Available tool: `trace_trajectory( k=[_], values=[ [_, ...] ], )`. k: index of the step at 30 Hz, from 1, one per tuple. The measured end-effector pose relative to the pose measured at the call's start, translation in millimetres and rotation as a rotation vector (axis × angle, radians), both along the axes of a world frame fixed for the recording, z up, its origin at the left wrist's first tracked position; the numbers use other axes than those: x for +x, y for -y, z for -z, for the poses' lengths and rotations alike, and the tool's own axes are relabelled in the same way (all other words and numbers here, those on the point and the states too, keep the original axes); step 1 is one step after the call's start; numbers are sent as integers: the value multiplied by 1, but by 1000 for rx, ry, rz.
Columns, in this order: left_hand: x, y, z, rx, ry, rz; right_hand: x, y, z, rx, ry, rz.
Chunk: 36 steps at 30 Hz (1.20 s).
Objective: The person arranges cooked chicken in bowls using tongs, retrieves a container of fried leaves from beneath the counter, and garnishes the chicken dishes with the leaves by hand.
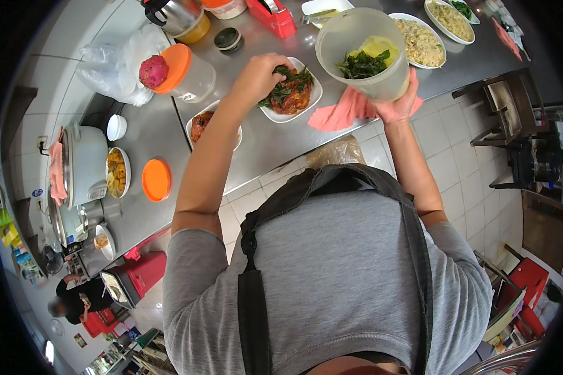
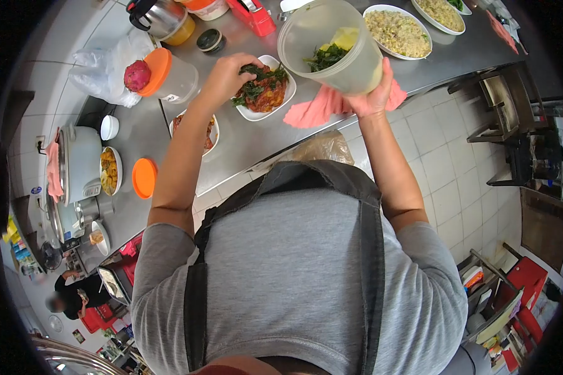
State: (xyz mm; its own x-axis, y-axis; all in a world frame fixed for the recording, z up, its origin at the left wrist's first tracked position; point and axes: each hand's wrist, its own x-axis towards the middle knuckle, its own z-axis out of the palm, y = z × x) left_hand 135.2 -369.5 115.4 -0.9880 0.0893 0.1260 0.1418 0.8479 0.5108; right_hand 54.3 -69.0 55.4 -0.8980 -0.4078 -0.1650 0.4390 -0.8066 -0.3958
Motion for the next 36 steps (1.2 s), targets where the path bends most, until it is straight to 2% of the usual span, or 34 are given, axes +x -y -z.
trace_trajectory(
  k=[5,9,12,13,14,15,16,17,18,20,23,24,27,29,31,33,34,36],
  values=[
    [0,2,-20,19,-38,-13,0,1,3,-50,-8,-37],
    [5,-11,-76,1,-114,12,0,7,7,-62,-14,-53],
    [6,-28,-111,107,-129,37,5,21,3,-13,-32,-61],
    [5,-38,-117,139,-99,116,7,25,4,-13,-36,-68],
    [4,-46,-119,170,-70,194,9,31,6,-93,-36,-149],
    [0,-50,-118,69,-48,281,9,36,10,-175,-37,-231],
    [0,-57,-108,-15,-105,306,8,42,12,-488,-63,-412],
    [0,-63,-98,-98,-161,329,9,45,14,-488,-65,-425],
    [3,-68,-98,-100,-166,317,16,52,5,-357,-52,-386],
    [11,-73,-100,-239,109,269,29,68,-16,-144,-52,-295],
    [27,-67,-123,-309,197,232,35,82,-16,-252,-33,-405],
    [30,-62,-123,-307,197,219,39,90,-20,-201,-40,-375],
    [35,-37,-123,-284,137,202,55,108,-36,-185,-40,-398],
    [42,-21,-128,-174,56,232,65,121,-42,-137,-59,-415],
    [44,-6,-127,-238,-1,208,73,135,-45,-154,-81,-451],
    [48,9,-122,-158,-163,172,83,147,-47,-130,-76,-480],
    [76,10,-153,-152,-220,203,87,154,-47,-116,-81,-487],
    [84,33,-165,-92,-193,162,91,165,-44,-105,-90,-491]
  ],
)
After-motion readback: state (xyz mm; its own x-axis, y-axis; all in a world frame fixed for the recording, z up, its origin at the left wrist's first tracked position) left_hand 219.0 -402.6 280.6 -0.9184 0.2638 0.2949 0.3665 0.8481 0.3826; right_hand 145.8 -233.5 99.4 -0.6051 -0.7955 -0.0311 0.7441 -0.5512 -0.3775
